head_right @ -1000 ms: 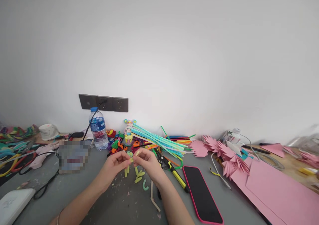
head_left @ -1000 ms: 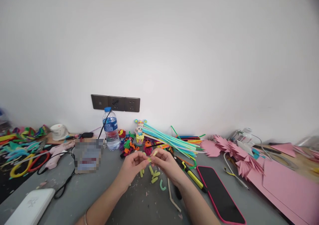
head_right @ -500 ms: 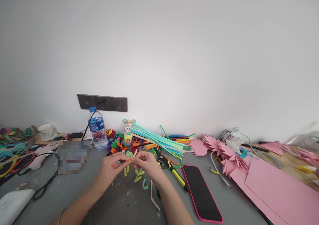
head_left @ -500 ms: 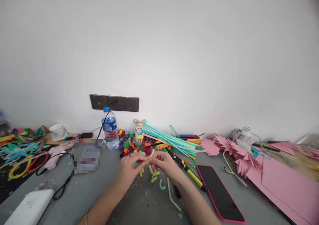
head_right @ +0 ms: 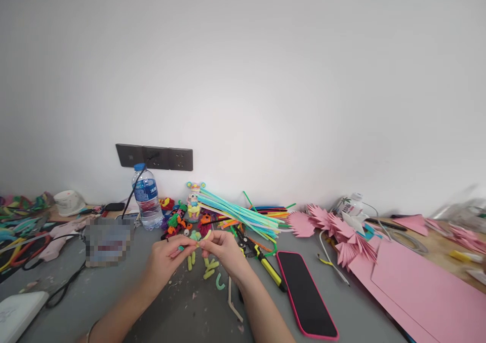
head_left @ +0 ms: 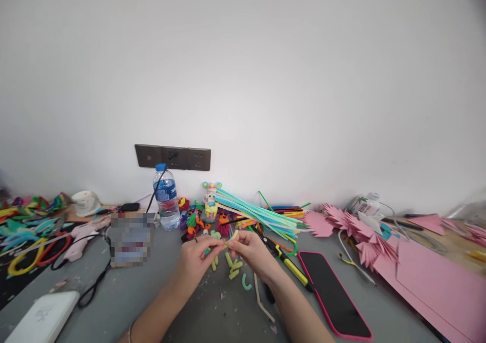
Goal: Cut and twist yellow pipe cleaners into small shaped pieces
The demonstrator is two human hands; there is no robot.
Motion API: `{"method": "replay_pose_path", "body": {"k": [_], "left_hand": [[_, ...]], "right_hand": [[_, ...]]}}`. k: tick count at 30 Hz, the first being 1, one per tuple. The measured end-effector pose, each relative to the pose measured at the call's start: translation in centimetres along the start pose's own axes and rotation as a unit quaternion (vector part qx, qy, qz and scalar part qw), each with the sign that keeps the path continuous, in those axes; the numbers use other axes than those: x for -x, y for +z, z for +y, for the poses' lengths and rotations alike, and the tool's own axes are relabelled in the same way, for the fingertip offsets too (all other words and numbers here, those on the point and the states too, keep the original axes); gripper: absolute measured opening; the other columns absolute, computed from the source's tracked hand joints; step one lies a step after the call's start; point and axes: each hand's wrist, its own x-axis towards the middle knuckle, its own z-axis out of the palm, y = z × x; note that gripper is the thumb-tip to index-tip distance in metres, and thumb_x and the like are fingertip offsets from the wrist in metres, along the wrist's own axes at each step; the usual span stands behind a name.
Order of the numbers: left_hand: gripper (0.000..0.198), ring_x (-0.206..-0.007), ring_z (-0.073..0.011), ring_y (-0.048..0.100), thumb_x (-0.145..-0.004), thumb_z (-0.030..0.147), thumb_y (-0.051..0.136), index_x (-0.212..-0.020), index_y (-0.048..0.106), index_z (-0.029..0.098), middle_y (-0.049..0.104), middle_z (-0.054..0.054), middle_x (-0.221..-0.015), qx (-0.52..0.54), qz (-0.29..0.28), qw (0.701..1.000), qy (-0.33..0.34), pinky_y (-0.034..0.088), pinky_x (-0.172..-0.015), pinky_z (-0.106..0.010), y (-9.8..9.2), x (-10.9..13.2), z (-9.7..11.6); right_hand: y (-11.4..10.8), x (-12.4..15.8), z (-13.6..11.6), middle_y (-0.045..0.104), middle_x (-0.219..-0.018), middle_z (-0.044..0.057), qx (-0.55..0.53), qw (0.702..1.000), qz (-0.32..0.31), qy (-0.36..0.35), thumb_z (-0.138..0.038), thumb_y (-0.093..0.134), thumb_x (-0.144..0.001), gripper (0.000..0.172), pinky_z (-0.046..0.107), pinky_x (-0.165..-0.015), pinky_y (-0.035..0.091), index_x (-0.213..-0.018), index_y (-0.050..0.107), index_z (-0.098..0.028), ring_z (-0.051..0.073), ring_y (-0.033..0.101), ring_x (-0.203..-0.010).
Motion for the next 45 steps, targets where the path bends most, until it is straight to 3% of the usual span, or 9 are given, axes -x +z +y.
{"method": "replay_pose_path", "body": {"k": [5,11,14,19,22,28,32,37,45], "left_hand": [[0.016,-0.064,-0.0151,0.064,-0.084,0.028,0.059,-0.077,0.070,0.018,0.071,-0.004,-0.072,0.098,-0.013,0.987,-0.123,0.048,-0.058,-0.021,0.1,-0.2,0.8],[0.030,-0.060,-0.0137,0.059,-0.076,0.044,0.068,-0.076,0.070,0.014,0.068,-0.004,-0.067,0.314,-0.028,0.908,-0.277,0.049,-0.059,-0.023,0.2,-0.8,1.6],[0.034,-0.057,-0.0106,0.055,-0.072,0.046,0.073,-0.073,0.069,0.012,0.065,-0.003,-0.065,0.392,-0.078,0.854,-0.332,0.045,-0.056,-0.021,-0.1,-0.9,1.9],[0.030,-0.059,-0.0089,0.054,-0.071,0.040,0.077,-0.073,0.068,0.012,0.064,-0.004,-0.071,0.486,-0.166,0.764,-0.390,0.044,-0.057,-0.020,-0.2,-0.7,2.1],[0.029,-0.063,-0.0100,0.055,-0.069,0.038,0.080,-0.075,0.069,0.013,0.063,-0.004,-0.074,0.510,-0.158,0.743,-0.404,0.045,-0.056,-0.020,-0.1,-0.5,2.0],[0.029,-0.054,-0.0062,0.048,-0.060,0.032,0.087,-0.070,0.071,0.010,0.056,0.001,-0.060,0.543,-0.149,0.706,-0.429,0.045,-0.057,-0.019,0.1,-0.5,1.5],[0.028,-0.055,-0.0060,0.047,-0.059,0.030,0.088,-0.071,0.072,0.010,0.056,0.001,-0.061,0.543,-0.134,0.706,-0.435,0.045,-0.058,-0.020,0.2,-0.5,1.4],[0.027,-0.055,-0.0056,0.044,-0.061,0.031,0.086,-0.072,0.072,0.012,0.054,0.002,-0.061,0.530,-0.116,0.725,-0.423,0.045,-0.058,-0.019,0.2,-0.6,1.4],[0.026,-0.053,-0.0055,0.041,-0.065,0.032,0.084,-0.064,0.067,0.012,0.048,0.004,-0.057,0.542,-0.080,0.740,-0.390,0.044,-0.057,-0.018,0.5,-0.7,0.9]], "right_hand": [[0.2,-0.1,0.1,0.061,-0.056,-0.003,-0.028,0.999,-0.013,-0.034,-0.042,0.077,-0.070,0.031,0.024,-0.060,0.040,-0.063,0.060,-0.017,0.011,0.052,-0.053],[0.3,-0.2,0.1,0.064,-0.069,0.000,-0.065,0.994,-0.025,-0.089,-0.038,0.076,-0.073,0.025,0.027,-0.068,0.046,-0.075,0.062,-0.018,0.014,0.059,-0.065],[0.2,0.0,-0.2,0.060,-0.067,-0.001,-0.040,0.993,-0.021,-0.107,-0.039,0.074,-0.075,0.024,0.025,-0.066,0.045,-0.074,0.062,-0.018,0.013,0.056,-0.064],[0.1,0.4,-0.7,0.057,-0.065,-0.002,-0.019,0.996,-0.046,-0.068,-0.041,0.072,-0.077,0.027,0.024,-0.062,0.042,-0.070,0.060,-0.018,0.012,0.053,-0.060],[0.1,0.6,-0.7,0.059,-0.064,-0.001,-0.025,0.996,-0.076,-0.030,-0.045,0.071,-0.077,0.031,0.025,-0.062,0.044,-0.071,0.059,-0.017,0.013,0.055,-0.059],[0.8,0.8,-0.8,0.062,-0.065,0.000,-0.063,0.992,-0.103,-0.022,-0.043,0.072,-0.076,0.030,0.027,-0.064,0.046,-0.072,0.059,-0.017,0.013,0.058,-0.060],[0.9,0.8,-1.4,0.060,-0.067,-0.001,-0.038,0.994,-0.080,-0.065,-0.039,0.074,-0.075,0.024,0.026,-0.063,0.046,-0.075,0.061,-0.018,0.014,0.059,-0.062],[0.5,0.4,-1.1,0.060,-0.074,0.002,0.087,0.987,-0.001,-0.139,-0.041,0.070,-0.078,0.023,0.026,-0.061,0.043,-0.077,0.066,-0.019,0.015,0.055,-0.067],[0.9,0.7,-0.9,0.056,-0.072,0.003,0.300,0.906,0.093,-0.283,-0.026,0.060,-0.087,0.016,0.028,-0.059,0.039,-0.072,0.061,-0.021,0.017,0.051,-0.067]]}}
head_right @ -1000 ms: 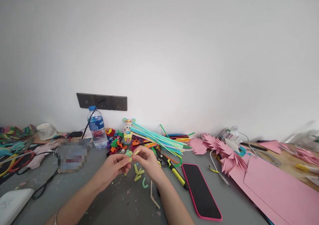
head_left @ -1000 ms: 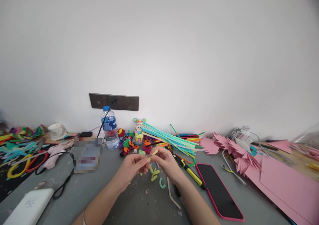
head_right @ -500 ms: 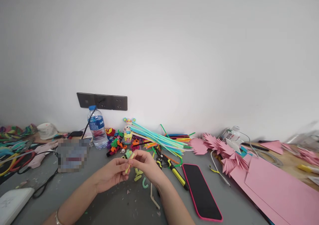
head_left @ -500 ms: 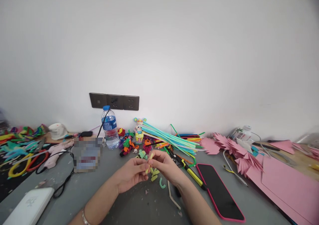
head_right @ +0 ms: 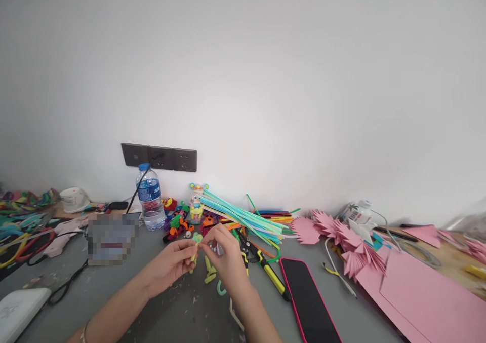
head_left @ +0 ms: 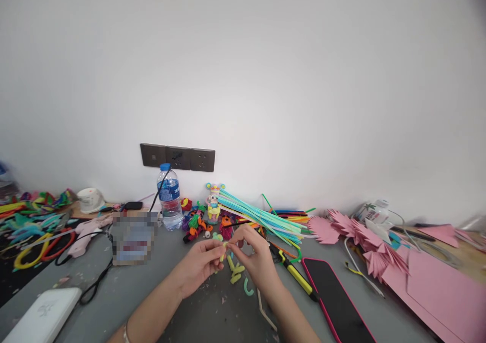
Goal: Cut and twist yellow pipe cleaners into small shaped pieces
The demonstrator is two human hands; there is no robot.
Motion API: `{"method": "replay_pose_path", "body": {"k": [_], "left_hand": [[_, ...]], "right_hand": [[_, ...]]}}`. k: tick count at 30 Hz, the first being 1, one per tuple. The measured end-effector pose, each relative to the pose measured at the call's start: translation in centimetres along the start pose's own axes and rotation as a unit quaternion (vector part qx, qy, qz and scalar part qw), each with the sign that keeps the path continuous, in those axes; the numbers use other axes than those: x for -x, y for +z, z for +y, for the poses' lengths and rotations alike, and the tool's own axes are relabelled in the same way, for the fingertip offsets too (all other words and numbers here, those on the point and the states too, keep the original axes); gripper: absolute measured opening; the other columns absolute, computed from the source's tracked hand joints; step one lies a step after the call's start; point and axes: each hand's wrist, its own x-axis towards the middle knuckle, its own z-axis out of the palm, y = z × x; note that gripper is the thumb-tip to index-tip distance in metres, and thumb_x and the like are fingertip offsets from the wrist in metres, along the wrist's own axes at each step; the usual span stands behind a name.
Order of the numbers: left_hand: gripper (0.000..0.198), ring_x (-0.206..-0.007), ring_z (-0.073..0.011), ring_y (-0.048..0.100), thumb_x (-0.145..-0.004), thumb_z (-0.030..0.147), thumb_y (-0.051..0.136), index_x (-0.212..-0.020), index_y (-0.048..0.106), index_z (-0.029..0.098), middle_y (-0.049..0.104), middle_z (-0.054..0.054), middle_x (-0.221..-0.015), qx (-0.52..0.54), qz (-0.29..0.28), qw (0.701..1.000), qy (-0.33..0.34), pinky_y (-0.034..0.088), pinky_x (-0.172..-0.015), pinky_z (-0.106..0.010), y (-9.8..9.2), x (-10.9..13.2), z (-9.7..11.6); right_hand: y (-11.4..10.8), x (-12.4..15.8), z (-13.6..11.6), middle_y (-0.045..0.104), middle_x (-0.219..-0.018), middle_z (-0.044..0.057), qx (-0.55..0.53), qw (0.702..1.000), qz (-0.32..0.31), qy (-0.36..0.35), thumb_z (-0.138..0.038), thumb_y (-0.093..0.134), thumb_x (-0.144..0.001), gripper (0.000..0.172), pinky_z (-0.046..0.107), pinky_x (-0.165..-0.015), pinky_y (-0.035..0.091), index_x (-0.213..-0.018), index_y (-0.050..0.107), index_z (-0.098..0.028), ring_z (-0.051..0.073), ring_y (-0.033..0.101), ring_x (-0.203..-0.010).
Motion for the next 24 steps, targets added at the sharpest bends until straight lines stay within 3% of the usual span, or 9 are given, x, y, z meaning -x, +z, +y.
{"method": "replay_pose_path", "body": {"k": [6,11,20,24], "left_hand": [[0.030,-0.050,-0.0045,0.044,-0.059,0.033,0.087,-0.068,0.067,0.013,0.051,0.004,-0.056,0.031,0.047,0.998,0.020,0.045,-0.054,-0.017,-0.2,-0.2,-0.5],[0.033,-0.045,-0.0037,0.048,-0.057,0.034,0.088,-0.068,0.066,0.012,0.056,0.003,-0.052,0.030,0.059,0.998,0.013,0.038,-0.042,-0.013,0.0,0.0,-0.2],[0.035,-0.049,-0.0051,0.054,-0.053,0.033,0.090,-0.070,0.068,0.013,0.062,0.002,-0.057,0.046,0.093,0.993,0.058,0.039,-0.043,-0.013,-0.8,-0.4,0.0],[0.040,-0.052,-0.0055,0.055,-0.050,0.034,0.091,-0.079,0.073,0.014,0.064,0.002,-0.061,0.068,0.115,0.988,0.074,0.045,-0.051,-0.015,-0.6,-0.5,-0.3]], "right_hand": [[0.4,0.6,0.1,0.055,-0.072,0.003,0.029,0.999,-0.010,-0.037,-0.018,0.056,-0.088,0.017,0.028,-0.061,0.039,-0.071,0.055,-0.020,0.018,0.053,-0.069],[0.8,0.8,-0.1,0.056,-0.072,0.004,0.004,0.998,-0.009,-0.058,-0.018,0.057,-0.088,0.018,0.028,-0.060,0.041,-0.071,0.054,-0.021,0.018,0.055,-0.068],[1.6,1.1,-0.6,0.061,-0.085,0.008,0.030,0.997,-0.029,-0.069,-0.019,0.052,-0.090,0.012,0.028,-0.063,0.048,-0.090,0.063,-0.022,0.020,0.059,-0.074],[2.2,1.3,-0.1,0.061,-0.087,0.007,0.027,0.997,-0.011,-0.066,-0.018,0.058,-0.087,0.006,0.026,-0.061,0.048,-0.091,0.061,-0.022,0.018,0.058,-0.071]]}}
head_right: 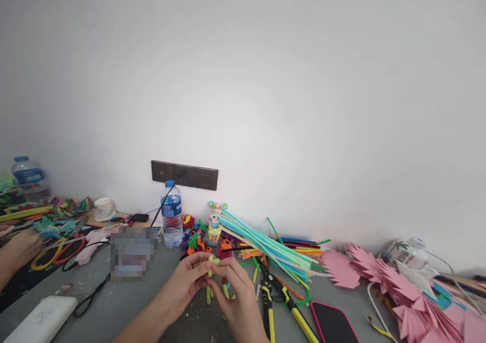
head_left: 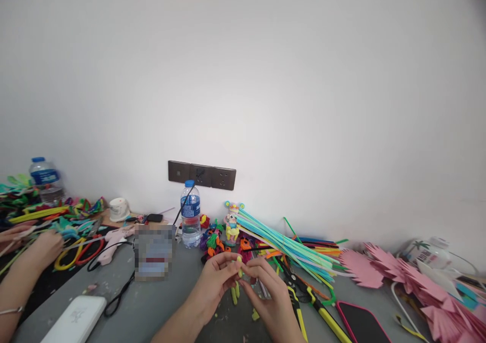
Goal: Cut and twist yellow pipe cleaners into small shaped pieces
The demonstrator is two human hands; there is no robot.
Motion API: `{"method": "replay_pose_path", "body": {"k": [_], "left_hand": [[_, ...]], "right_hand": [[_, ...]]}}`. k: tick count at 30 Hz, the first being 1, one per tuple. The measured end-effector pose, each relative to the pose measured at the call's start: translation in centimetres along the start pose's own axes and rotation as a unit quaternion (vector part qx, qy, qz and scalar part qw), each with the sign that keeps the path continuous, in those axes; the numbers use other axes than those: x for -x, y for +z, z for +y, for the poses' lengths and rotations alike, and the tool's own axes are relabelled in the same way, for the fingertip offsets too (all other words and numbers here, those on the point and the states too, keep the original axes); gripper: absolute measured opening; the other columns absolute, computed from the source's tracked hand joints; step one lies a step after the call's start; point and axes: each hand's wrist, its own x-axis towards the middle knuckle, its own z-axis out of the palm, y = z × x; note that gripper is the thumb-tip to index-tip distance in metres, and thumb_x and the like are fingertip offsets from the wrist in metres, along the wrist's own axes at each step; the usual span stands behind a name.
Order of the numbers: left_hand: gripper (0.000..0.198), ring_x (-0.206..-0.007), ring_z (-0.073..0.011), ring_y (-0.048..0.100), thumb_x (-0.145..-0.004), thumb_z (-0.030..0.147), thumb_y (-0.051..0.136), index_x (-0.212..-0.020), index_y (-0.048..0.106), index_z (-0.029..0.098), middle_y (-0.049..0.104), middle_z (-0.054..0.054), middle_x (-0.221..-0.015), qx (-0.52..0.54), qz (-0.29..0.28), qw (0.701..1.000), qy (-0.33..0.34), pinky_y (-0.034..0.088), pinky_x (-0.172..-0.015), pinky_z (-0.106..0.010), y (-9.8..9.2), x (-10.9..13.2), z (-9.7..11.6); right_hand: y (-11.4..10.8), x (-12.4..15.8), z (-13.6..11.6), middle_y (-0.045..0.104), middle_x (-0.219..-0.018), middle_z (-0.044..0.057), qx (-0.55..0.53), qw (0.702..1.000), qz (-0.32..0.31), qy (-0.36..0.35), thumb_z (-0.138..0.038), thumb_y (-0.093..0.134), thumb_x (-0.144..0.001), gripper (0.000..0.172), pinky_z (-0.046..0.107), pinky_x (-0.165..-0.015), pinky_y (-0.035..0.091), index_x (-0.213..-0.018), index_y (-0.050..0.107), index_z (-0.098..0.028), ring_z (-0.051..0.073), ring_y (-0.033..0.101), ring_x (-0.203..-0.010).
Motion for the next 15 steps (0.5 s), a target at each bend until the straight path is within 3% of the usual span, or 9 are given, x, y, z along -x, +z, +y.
{"method": "replay_pose_path", "body": {"k": [3,7,12,15], "left_hand": [[0.041,-0.056,-0.0064,0.056,-0.051,0.034,0.091,-0.083,0.074,0.014,0.065,0.000,-0.065,0.010,-0.005,1.000,0.011,0.048,-0.057,-0.017,0.3,0.1,-0.3],[0.035,-0.054,-0.0064,0.054,-0.053,0.035,0.089,-0.073,0.070,0.014,0.062,0.002,-0.062,-0.010,-0.008,0.999,0.029,0.045,-0.054,-0.017,0.5,0.4,-0.3],[0.036,-0.058,-0.0104,0.058,-0.058,0.042,0.085,-0.069,0.064,0.015,0.063,0.000,-0.061,-0.095,-0.021,0.994,0.057,0.043,-0.052,-0.018,0.1,0.0,-0.2],[0.033,-0.054,-0.0102,0.053,-0.066,0.044,0.079,-0.069,0.064,0.015,0.059,0.001,-0.057,-0.181,-0.050,0.975,0.116,0.041,-0.051,-0.019,-0.5,-0.4,-0.3]], "right_hand": [[0.4,0.2,0.6,0.061,-0.083,0.006,-0.019,1.000,0.022,0.012,-0.019,0.061,-0.086,0.003,0.025,-0.059,0.046,-0.086,0.061,-0.022,0.018,0.058,-0.069],[0.5,0.2,0.9,0.062,-0.080,0.006,-0.038,0.998,0.040,0.020,-0.019,0.061,-0.086,0.004,0.026,-0.058,0.045,-0.084,0.063,-0.021,0.018,0.058,-0.068],[-0.2,-0.4,0.7,0.062,-0.070,0.004,-0.039,0.996,0.074,0.031,-0.022,0.062,-0.085,0.009,0.027,-0.055,0.043,-0.076,0.065,-0.021,0.018,0.056,-0.062],[-0.7,-0.7,0.7,0.063,-0.070,0.004,-0.032,0.997,0.063,0.030,-0.024,0.062,-0.086,0.011,0.026,-0.054,0.041,-0.076,0.066,-0.021,0.018,0.055,-0.061]]}}
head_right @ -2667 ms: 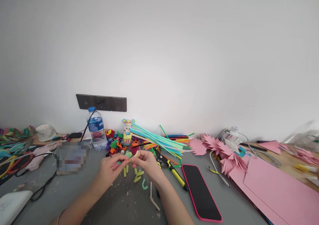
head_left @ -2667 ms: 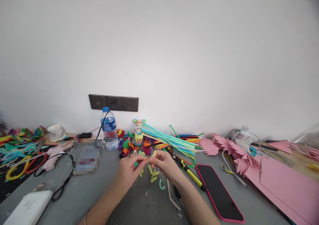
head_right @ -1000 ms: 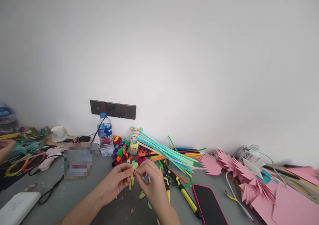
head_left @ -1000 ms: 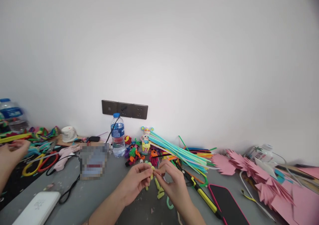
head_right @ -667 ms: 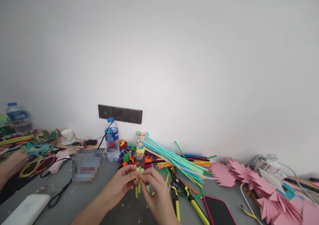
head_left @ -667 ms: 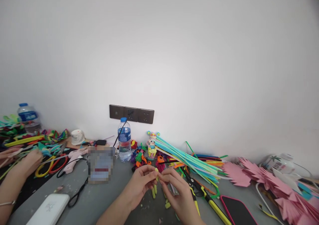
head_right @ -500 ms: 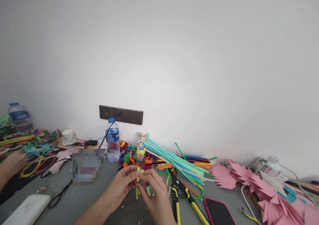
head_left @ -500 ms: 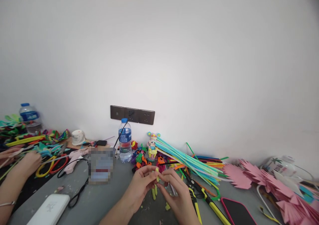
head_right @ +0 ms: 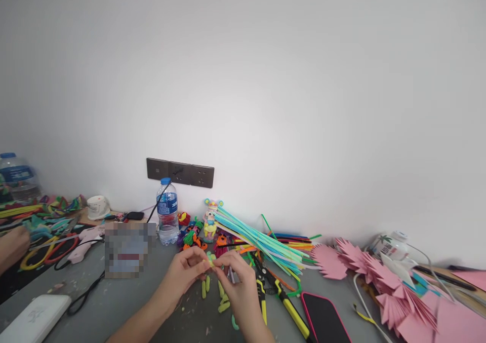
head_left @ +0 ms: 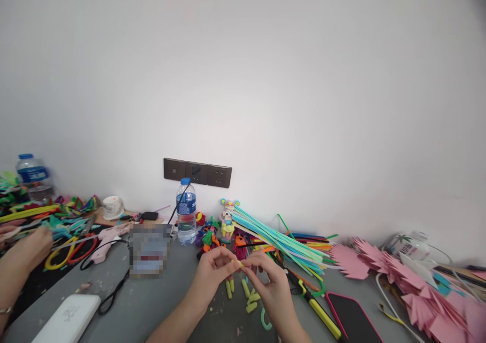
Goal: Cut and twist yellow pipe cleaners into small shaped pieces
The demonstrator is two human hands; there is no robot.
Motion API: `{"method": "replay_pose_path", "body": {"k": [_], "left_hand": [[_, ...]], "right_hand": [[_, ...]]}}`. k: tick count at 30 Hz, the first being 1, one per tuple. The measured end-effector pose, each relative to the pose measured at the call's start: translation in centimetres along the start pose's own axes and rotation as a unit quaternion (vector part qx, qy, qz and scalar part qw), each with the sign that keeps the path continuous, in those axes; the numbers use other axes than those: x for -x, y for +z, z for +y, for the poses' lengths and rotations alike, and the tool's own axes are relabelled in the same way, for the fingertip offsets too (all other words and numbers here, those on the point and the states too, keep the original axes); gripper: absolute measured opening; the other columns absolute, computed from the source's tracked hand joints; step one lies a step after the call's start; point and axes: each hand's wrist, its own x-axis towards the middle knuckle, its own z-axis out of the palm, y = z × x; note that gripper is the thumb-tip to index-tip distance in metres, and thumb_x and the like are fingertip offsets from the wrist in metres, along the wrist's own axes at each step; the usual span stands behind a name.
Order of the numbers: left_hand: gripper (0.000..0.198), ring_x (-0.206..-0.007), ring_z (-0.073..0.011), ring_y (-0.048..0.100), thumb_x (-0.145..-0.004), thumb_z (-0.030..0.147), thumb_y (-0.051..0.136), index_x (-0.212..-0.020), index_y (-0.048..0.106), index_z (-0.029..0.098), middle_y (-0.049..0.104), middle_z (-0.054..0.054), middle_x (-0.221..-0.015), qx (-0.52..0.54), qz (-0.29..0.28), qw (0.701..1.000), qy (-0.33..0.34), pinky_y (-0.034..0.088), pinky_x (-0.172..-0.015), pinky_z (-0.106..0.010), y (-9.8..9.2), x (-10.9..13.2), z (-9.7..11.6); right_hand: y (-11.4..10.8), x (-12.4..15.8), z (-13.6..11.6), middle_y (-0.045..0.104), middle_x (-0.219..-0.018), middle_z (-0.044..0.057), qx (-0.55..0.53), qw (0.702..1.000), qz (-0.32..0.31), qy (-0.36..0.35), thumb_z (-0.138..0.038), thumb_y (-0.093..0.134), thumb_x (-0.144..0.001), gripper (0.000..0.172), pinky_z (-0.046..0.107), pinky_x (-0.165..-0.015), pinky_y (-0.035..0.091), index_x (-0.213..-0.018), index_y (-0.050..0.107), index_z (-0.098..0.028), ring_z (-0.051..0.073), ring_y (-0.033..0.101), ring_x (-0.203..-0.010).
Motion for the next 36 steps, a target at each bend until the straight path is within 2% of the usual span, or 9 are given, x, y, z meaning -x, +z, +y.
{"method": "replay_pose_path", "body": {"k": [4,8,10,13,15,20,27,31,36], "left_hand": [[0.019,-0.061,-0.0130,0.056,-0.079,0.035,0.069,-0.074,0.068,0.017,0.062,-0.002,-0.070,-0.185,-0.016,0.969,0.160,0.042,-0.053,-0.021,-0.5,0.0,0.2],[0.009,-0.076,-0.0172,0.060,-0.083,0.023,0.066,-0.076,0.068,0.019,0.065,-0.004,-0.078,-0.349,0.004,0.869,0.350,0.046,-0.067,-0.025,-0.6,0.4,1.1],[0.008,-0.076,-0.0168,0.060,-0.085,0.020,0.065,-0.077,0.067,0.019,0.065,-0.003,-0.077,-0.385,-0.001,0.836,0.390,0.046,-0.070,-0.026,-0.7,0.4,1.3],[0.009,-0.075,-0.0163,0.059,-0.086,0.020,0.064,-0.077,0.065,0.019,0.065,-0.002,-0.076,-0.405,-0.008,0.817,0.411,0.046,-0.071,-0.026,-0.9,0.4,1.4],[0.009,-0.075,-0.0162,0.059,-0.086,0.019,0.063,-0.077,0.064,0.019,0.064,-0.002,-0.076,-0.405,-0.010,0.818,0.409,0.046,-0.071,-0.026,-0.9,0.5,1.3],[0.009,-0.073,-0.0143,0.059,-0.087,0.019,0.061,-0.078,0.061,0.018,0.060,-0.003,-0.078,-0.372,0.001,0.856,0.359,0.045,-0.063,-0.021,-0.4,0.9,1.1],[0.009,-0.074,-0.0146,0.058,-0.090,0.022,0.057,-0.082,0.059,0.019,0.059,-0.003,-0.081,-0.356,-0.008,0.875,0.327,0.045,-0.063,-0.022,-0.2,1.0,0.7],[0.010,-0.078,-0.0154,0.060,-0.092,0.025,0.051,-0.086,0.056,0.020,0.061,-0.005,-0.089,-0.328,-0.008,0.904,0.273,0.047,-0.063,-0.022,-0.3,0.9,0.9],[0.009,-0.080,-0.0158,0.063,-0.091,0.024,0.052,-0.083,0.056,0.021,0.066,-0.005,-0.092,-0.316,0.014,0.910,0.267,0.048,-0.066,-0.023,-0.7,0.6,1.2]], "right_hand": [[-0.4,-0.1,0.0,0.062,-0.073,0.004,0.011,1.000,-0.024,-0.002,-0.024,0.056,-0.089,0.015,0.026,-0.057,0.042,-0.077,0.063,-0.021,0.018,0.054,-0.065],[-0.6,0.1,0.0,0.057,-0.073,0.003,0.024,0.998,-0.052,-0.003,-0.023,0.052,-0.092,0.015,0.026,-0.060,0.041,-0.077,0.057,-0.021,0.018,0.052,-0.068],[-0.6,0.2,0.2,0.055,-0.075,0.003,0.028,0.997,-0.071,0.000,-0.024,0.050,-0.093,0.015,0.026,-0.062,0.040,-0.079,0.055,-0.021,0.018,0.051,-0.070],[-0.5,0.3,0.5,0.053,-0.076,0.003,0.021,0.996,-0.088,0.006,-0.024,0.049,-0.094,0.015,0.026,-0.062,0.038,-0.080,0.054,-0.021,0.018,0.049,-0.071],[-0.5,0.3,0.5,0.053,-0.076,0.003,0.012,0.996,-0.091,0.009,-0.025,0.048,-0.094,0.016,0.026,-0.062,0.038,-0.080,0.053,-0.021,0.017,0.048,-0.070],[-0.3,0.1,0.1,0.053,-0.074,0.002,-0.001,0.997,-0.075,0.022,-0.026,0.048,-0.094,0.018,0.025,-0.058,0.036,-0.078,0.054,-0.020,0.016,0.047,-0.066],[-0.2,0.0,0.2,0.055,-0.074,0.002,0.002,0.997,-0.082,0.005,-0.026,0.049,-0.093,0.017,0.025,-0.060,0.038,-0.079,0.056,-0.020,0.017,0.050,-0.068],[-1.0,-0.2,0.4,0.058,-0.077,0.003,0.032,0.990,-0.136,0.030,-0.029,0.051,-0.093,0.014,0.025,-0.061,0.039,-0.084,0.058,-0.020,0.016,0.052,-0.067],[-2.7,-0.6,1.1,0.063,-0.076,0.002,0.085,0.962,-0.237,0.102,-0.024,0.051,-0.091,0.013,0.024,-0.059,0.040,-0.087,0.062,-0.020,0.016,0.056,-0.065]]}}
